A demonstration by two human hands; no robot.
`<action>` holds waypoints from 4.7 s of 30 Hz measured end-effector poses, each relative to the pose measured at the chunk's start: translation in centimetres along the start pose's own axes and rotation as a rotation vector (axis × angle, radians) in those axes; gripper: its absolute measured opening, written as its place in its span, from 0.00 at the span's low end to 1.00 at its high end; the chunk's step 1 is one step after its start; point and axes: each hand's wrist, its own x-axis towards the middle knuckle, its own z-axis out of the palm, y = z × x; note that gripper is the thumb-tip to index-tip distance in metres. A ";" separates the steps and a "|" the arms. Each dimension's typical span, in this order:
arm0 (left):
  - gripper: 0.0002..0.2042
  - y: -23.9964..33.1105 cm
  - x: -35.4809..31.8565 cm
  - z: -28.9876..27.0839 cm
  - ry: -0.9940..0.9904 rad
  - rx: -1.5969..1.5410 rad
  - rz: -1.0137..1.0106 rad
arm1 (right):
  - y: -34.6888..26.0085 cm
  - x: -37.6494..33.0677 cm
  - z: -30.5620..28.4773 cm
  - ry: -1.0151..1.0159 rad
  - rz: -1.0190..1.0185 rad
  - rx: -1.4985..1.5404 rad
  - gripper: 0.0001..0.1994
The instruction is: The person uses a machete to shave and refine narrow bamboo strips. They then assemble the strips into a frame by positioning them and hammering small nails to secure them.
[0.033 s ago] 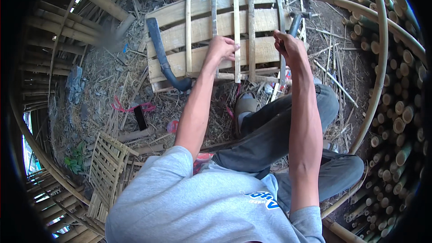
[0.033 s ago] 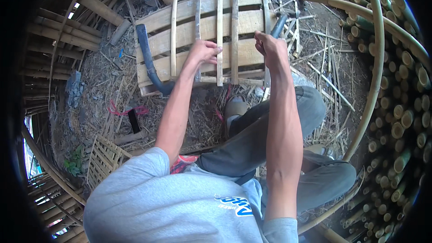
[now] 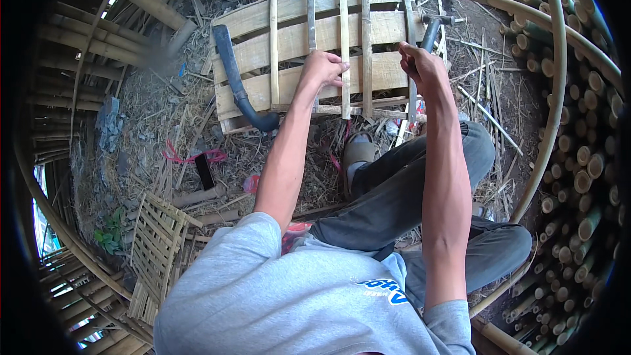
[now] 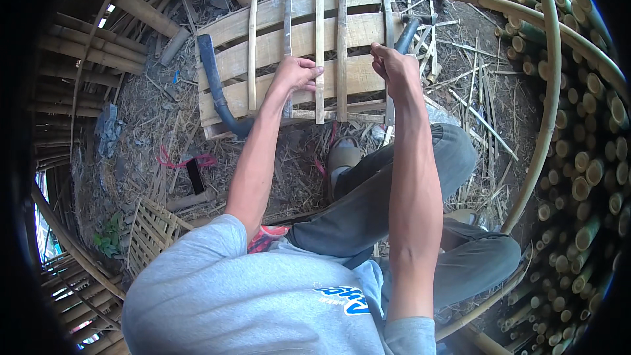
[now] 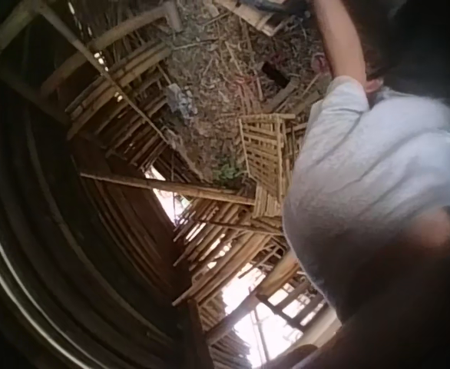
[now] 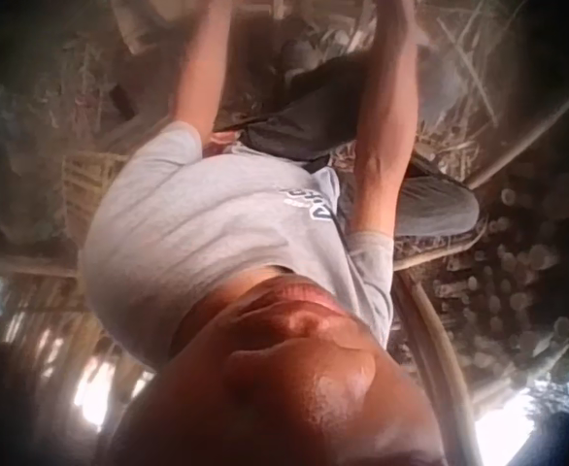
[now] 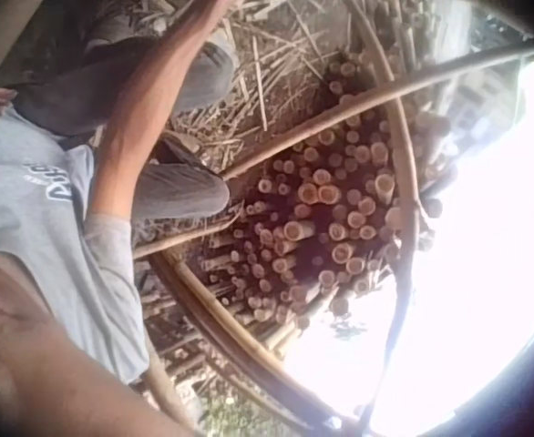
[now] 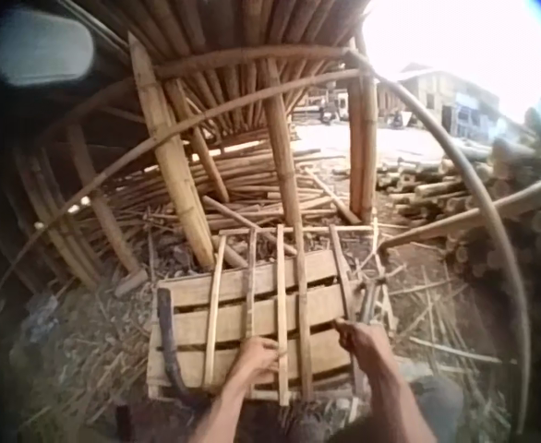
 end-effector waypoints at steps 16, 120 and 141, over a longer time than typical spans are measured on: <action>0.10 1.0 -0.2 1.8 0.007 0.009 0.025 | -1.0 -0.1 -0.4 -0.008 0.009 0.076 0.08; 0.13 6.9 -2.7 2.0 -0.037 0.117 0.052 | 9.1 -10.7 -22.9 0.553 -0.268 -0.241 0.18; 0.16 7.3 3.2 12.1 0.171 0.216 0.138 | 12.0 -9.1 -19.9 0.572 -0.354 -0.625 0.16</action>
